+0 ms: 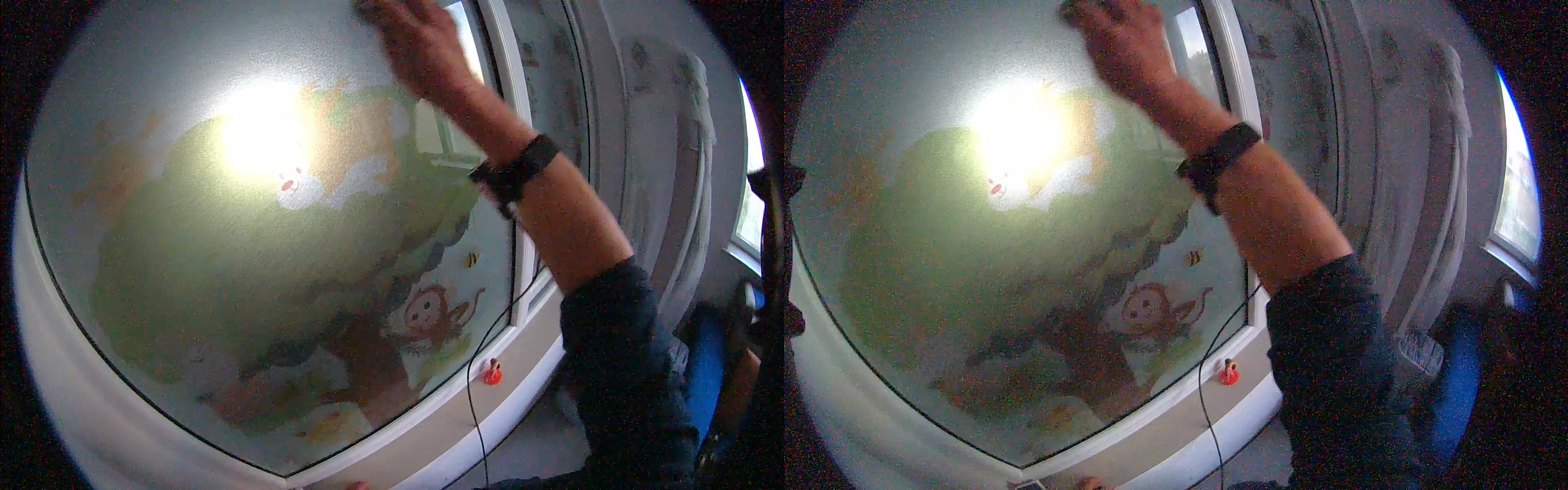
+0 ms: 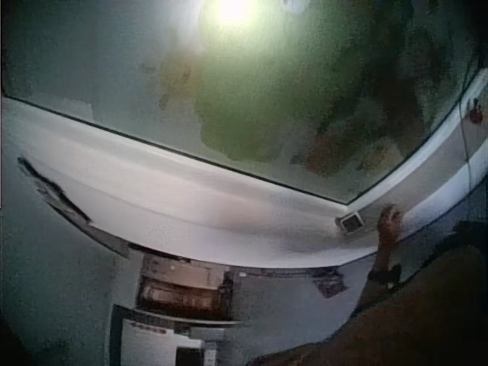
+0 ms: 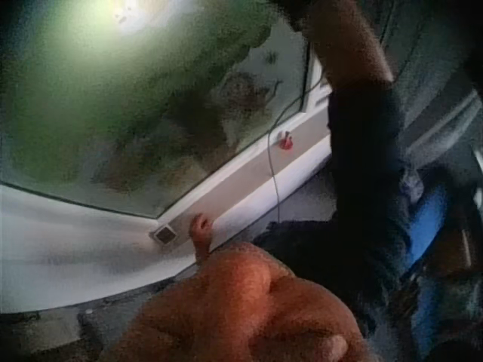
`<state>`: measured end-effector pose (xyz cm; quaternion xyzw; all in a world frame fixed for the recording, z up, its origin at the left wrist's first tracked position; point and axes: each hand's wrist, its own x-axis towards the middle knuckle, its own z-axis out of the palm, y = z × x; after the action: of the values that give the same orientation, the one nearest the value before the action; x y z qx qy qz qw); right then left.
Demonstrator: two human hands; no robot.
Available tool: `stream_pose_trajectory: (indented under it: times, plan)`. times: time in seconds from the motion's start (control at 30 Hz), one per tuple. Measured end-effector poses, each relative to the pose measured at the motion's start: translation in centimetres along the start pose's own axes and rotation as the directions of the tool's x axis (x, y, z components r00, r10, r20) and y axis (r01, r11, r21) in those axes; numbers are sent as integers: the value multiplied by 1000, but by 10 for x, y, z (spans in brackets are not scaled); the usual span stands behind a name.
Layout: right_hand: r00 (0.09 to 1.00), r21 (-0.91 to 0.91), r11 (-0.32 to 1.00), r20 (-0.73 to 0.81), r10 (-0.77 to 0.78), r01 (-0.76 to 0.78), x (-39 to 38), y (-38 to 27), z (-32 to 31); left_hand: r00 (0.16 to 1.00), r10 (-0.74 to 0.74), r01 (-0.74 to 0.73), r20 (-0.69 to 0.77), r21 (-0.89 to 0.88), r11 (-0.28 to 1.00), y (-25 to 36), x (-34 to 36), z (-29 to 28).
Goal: The person wipes a white table with a cloth, then moves to a window and wipes the sill and glass. The person uses a cloth to clean the table and window surfaces.
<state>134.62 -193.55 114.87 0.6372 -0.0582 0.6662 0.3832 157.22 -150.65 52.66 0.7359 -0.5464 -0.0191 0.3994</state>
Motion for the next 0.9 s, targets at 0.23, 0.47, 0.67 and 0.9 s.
stream_pose_trajectory:
  times: [0.23,0.47,0.67,0.9]
  plan:
    - [999,-371,928,-21,36,-41,2,146,-4,1000,-4,1,25,91,996,3,1,-4]
    - [991,-505,859,135,-17,84,-18,169,-39,991,-99,87,86,135,987,-14,-15,2]
    - [986,-392,910,146,-85,136,-67,123,-63,1000,16,-14,-18,115,993,-25,-19,14]
    - [979,-420,907,194,61,27,-201,32,-97,996,-55,53,69,26,998,-28,-14,-1]
